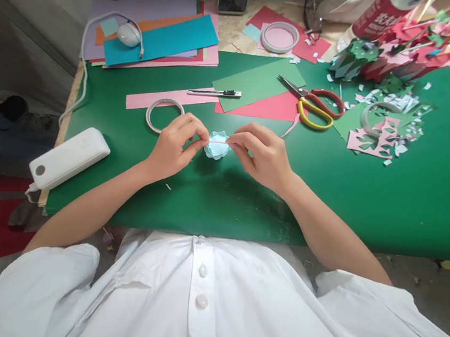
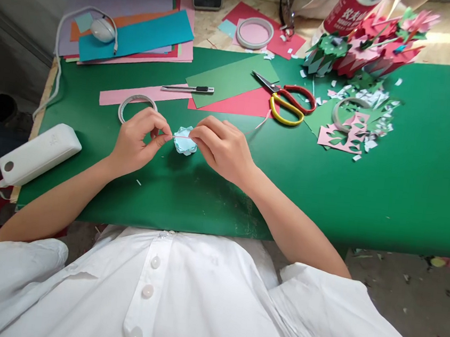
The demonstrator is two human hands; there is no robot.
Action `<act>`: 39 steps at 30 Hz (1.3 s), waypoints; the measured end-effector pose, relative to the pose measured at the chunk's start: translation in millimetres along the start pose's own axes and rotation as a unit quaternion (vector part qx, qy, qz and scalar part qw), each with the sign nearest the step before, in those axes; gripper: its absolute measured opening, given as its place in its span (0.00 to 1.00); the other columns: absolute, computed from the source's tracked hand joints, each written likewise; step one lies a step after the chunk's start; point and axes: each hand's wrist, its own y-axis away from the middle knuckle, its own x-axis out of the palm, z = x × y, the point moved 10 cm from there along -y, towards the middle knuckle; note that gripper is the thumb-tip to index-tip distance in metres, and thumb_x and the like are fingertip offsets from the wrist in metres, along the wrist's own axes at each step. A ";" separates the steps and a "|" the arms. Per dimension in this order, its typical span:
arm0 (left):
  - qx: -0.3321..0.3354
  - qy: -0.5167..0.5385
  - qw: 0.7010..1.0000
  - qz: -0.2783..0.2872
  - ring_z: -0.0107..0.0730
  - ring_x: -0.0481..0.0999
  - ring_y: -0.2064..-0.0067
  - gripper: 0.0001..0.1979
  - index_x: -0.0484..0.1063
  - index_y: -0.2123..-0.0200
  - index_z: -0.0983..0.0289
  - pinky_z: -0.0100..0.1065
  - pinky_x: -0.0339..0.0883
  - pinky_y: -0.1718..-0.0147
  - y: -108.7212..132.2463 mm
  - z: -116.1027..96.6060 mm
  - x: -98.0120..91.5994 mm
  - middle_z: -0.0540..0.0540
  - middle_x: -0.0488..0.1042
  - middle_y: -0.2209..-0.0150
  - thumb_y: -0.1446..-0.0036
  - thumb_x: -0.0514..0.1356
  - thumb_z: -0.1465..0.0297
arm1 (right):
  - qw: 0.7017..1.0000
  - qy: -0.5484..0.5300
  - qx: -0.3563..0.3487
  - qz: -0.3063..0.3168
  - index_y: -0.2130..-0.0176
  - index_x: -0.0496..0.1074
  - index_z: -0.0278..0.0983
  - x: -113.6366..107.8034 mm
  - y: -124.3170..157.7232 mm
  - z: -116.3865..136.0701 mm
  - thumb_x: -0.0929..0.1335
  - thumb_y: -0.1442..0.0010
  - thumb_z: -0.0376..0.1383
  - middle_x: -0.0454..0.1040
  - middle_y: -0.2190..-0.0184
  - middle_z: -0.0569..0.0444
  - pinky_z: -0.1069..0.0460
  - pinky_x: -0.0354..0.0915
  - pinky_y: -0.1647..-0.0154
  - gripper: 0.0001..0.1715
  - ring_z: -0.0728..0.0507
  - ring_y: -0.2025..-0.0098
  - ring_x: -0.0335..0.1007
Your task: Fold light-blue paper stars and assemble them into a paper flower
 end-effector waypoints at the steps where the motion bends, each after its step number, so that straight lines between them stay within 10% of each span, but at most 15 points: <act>1: -0.006 -0.005 1.000 0.003 0.29 0.72 0.65 0.05 0.70 0.67 0.63 0.31 0.66 0.67 0.8 3.5 3.1 0.53 0.73 0.67 0.37 0.57 0.73 | 1.000 0.001 0.000 0.013 0.59 0.70 0.38 2.3 0.3 -1.9 0.59 0.29 0.34 0.73 0.62 0.50 0.53 0.62 0.65 0.11 0.48 0.65 0.68; 18: -0.016 0.019 0.998 0.055 0.30 0.72 0.65 0.06 0.73 0.65 0.64 0.31 0.66 0.67 4.5 10.4 19.4 0.54 0.73 0.65 0.38 0.56 0.74 | 0.997 0.003 -0.009 0.078 0.57 0.73 0.37 15.1 5.9 1.7 0.61 0.30 0.32 0.73 0.59 0.50 0.55 0.62 0.68 0.12 0.51 0.68 0.68; 39: 0.142 -0.095 0.977 0.128 0.36 0.67 0.63 0.04 0.69 0.61 0.61 0.39 0.63 0.63 11.6 -9.8 26.5 0.57 0.68 0.61 0.36 0.58 0.67 | 0.992 -0.010 -0.039 0.122 0.56 0.71 0.38 16.4 10.6 12.4 0.62 0.33 0.34 0.72 0.58 0.49 0.53 0.59 0.69 0.09 0.48 0.66 0.67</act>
